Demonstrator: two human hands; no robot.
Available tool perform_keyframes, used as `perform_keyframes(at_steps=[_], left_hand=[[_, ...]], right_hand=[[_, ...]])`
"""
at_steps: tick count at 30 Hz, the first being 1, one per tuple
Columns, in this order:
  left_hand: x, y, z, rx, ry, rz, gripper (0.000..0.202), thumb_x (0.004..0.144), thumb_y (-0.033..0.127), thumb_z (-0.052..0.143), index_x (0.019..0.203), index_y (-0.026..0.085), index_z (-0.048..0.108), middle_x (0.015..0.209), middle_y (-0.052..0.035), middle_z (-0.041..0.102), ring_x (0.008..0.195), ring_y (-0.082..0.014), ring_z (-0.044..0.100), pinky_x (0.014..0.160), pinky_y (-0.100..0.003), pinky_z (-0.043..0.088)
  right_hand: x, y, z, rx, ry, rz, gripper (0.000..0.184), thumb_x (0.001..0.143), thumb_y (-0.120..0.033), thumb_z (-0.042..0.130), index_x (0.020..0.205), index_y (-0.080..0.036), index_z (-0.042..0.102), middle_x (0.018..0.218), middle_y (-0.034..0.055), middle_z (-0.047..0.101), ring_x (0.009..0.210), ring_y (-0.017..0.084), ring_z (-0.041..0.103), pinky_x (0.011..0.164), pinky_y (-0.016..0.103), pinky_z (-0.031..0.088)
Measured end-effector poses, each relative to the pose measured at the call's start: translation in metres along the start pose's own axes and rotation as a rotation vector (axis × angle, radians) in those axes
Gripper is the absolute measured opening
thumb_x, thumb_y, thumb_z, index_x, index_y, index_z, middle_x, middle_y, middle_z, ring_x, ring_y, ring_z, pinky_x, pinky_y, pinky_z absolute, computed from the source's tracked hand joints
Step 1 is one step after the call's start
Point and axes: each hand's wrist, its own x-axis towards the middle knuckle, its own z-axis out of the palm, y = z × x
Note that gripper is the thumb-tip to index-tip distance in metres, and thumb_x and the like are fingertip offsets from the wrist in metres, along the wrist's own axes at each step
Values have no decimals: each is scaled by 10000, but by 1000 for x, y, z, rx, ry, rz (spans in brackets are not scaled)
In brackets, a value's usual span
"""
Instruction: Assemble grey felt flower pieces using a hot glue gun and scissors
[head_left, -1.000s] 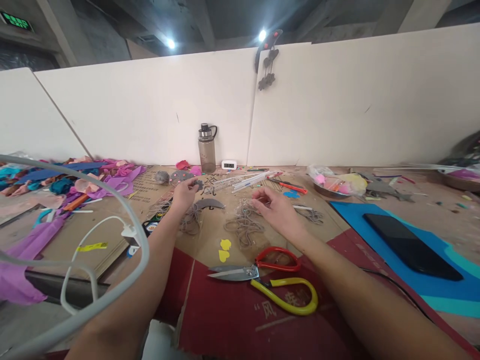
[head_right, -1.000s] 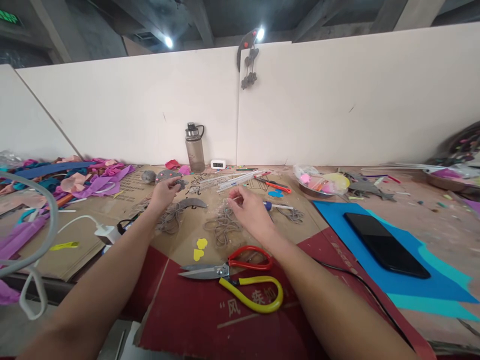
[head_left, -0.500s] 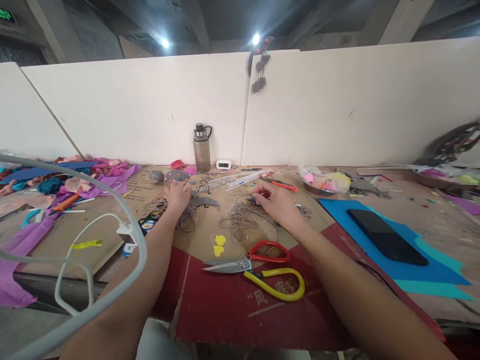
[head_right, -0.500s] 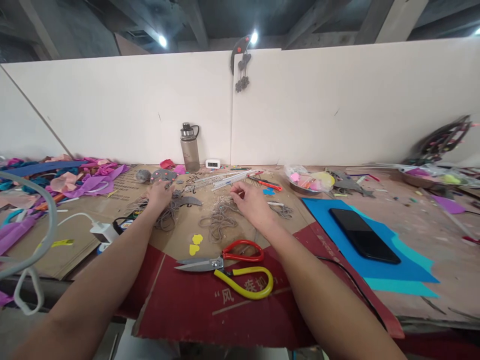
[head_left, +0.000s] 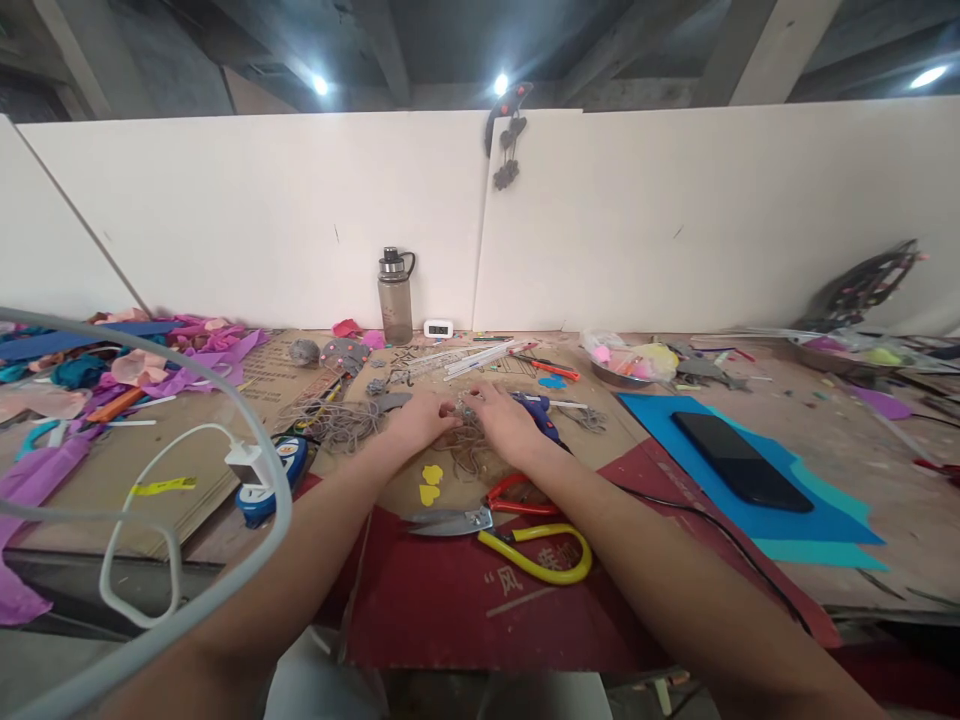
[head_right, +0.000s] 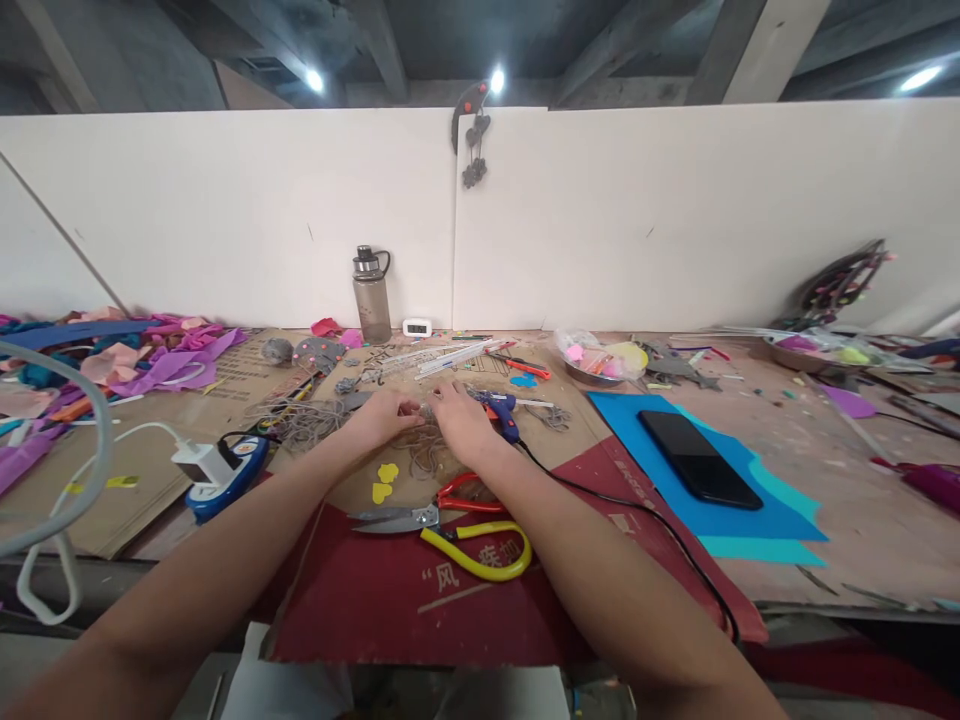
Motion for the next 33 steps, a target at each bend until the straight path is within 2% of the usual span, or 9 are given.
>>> perform_keyframes(at_steps=[3, 6, 13, 16, 19, 22, 26, 30, 33], left_hand=[[1, 3, 2, -84, -7, -56, 85, 648, 229, 664, 591, 172, 639, 590, -8, 605, 601, -154, 502, 624, -277, 385], [1, 5, 0, -184, 50, -108, 95, 639, 205, 648, 556, 177, 612, 582, 0, 594, 611, -153, 501, 640, -275, 390], [-1, 1, -13, -558, 140, -224, 152, 742, 247, 597, 621, 171, 547, 591, -9, 603, 499, -99, 471, 504, -227, 350], [-2, 2, -18, -851, 170, -211, 194, 769, 291, 606, 659, 172, 499, 637, -14, 595, 482, -72, 451, 475, -205, 351], [-2, 3, -27, -1049, 259, -165, 219, 779, 289, 624, 690, 181, 455, 637, 20, 529, 505, -54, 443, 508, -188, 382], [-2, 1, -42, -1286, 453, -88, 220, 762, 210, 660, 714, 185, 447, 639, 38, 502, 530, -45, 456, 531, -170, 390], [-2, -7, -64, -1493, 756, 74, 195, 774, 161, 672, 741, 189, 482, 663, 43, 525, 546, -35, 484, 563, -159, 416], [-2, -17, -78, -1545, 867, 168, 190, 777, 135, 674, 759, 192, 493, 658, 38, 541, 553, -36, 506, 555, -149, 419], [-2, -22, -82, -1547, 911, 134, 153, 784, 121, 654, 798, 197, 522, 638, 37, 545, 546, -43, 512, 552, -151, 428]], right_hand=[[5, 0, 5, 73, 5, 46, 297, 803, 12, 454, 924, -124, 689, 1150, 181, 600, 1097, 275, 522, 934, 378, 415], [5, 5, 6, 151, 38, 68, 195, 796, -31, 502, 771, -151, 654, 1005, 141, 644, 1005, 239, 559, 919, 356, 417], [1, 22, -11, 399, 189, 229, 119, 850, -177, 387, 835, -202, 503, 846, 54, 661, 787, 165, 613, 772, 314, 488], [3, 22, -16, 729, 213, 304, 74, 842, -228, 347, 808, -234, 411, 771, 13, 646, 704, 143, 631, 707, 293, 516], [5, 20, -24, 1077, 302, 390, 50, 779, -273, 423, 806, -245, 391, 671, -49, 549, 532, 112, 541, 590, 268, 502], [5, 23, -40, 1132, 427, 430, 104, 733, -284, 475, 813, -244, 422, 619, -81, 440, 440, 80, 375, 445, 210, 380], [5, 34, -72, 1043, 622, 463, 110, 705, -285, 510, 789, -226, 470, 582, -85, 401, 445, 71, 349, 420, 198, 311], [8, 36, -105, 1129, 809, 433, 112, 681, -231, 531, 779, -219, 477, 571, -90, 395, 453, 62, 353, 450, 201, 351], [12, 31, -130, 1223, 899, 453, 97, 703, -170, 515, 757, -219, 450, 551, -97, 350, 432, 51, 265, 407, 189, 221]])
